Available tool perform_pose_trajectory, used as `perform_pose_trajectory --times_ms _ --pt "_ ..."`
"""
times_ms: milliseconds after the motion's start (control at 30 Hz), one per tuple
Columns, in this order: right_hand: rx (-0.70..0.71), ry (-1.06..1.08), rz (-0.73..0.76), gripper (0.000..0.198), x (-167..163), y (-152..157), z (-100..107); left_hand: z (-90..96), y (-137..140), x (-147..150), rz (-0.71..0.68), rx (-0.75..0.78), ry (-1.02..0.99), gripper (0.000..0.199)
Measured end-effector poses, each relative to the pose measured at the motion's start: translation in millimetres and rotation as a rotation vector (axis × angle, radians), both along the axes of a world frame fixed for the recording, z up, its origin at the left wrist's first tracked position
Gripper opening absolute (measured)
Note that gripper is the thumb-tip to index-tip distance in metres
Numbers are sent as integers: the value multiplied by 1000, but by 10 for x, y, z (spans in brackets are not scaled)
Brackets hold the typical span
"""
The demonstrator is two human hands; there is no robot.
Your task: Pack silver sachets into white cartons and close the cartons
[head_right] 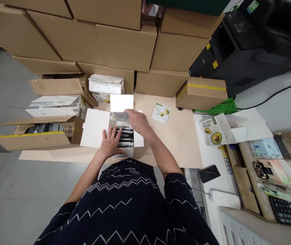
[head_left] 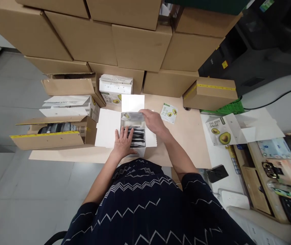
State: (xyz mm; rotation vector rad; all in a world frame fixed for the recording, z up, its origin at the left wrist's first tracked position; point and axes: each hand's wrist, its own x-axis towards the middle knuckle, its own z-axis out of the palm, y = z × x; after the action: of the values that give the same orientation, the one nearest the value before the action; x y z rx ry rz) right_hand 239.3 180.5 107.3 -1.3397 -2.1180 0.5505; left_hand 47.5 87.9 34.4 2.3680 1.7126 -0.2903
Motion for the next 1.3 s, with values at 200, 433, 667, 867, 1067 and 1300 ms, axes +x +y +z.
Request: perform_pose_trajectory --times_ms 200,433,667,867,1067,1300 --pt "-298 -375 152 41 -359 186 -378 29 6 14 6 -37 10 131" --pt "-441 -569 338 32 -462 362 -558 25 64 6 -1 -48 -16 132" --pt "-534 -713 449 30 -623 417 -517 46 115 26 5 -62 -9 130" --pt "-426 -69 302 28 -213 444 -492 17 111 15 -5 -46 -19 130" --pt "-348 22 -539 40 796 797 -911 24 104 3 -12 -43 -30 126" --pt "-822 -378 -863 91 1055 819 -1519 -60 93 -21 -13 -19 -37 126"
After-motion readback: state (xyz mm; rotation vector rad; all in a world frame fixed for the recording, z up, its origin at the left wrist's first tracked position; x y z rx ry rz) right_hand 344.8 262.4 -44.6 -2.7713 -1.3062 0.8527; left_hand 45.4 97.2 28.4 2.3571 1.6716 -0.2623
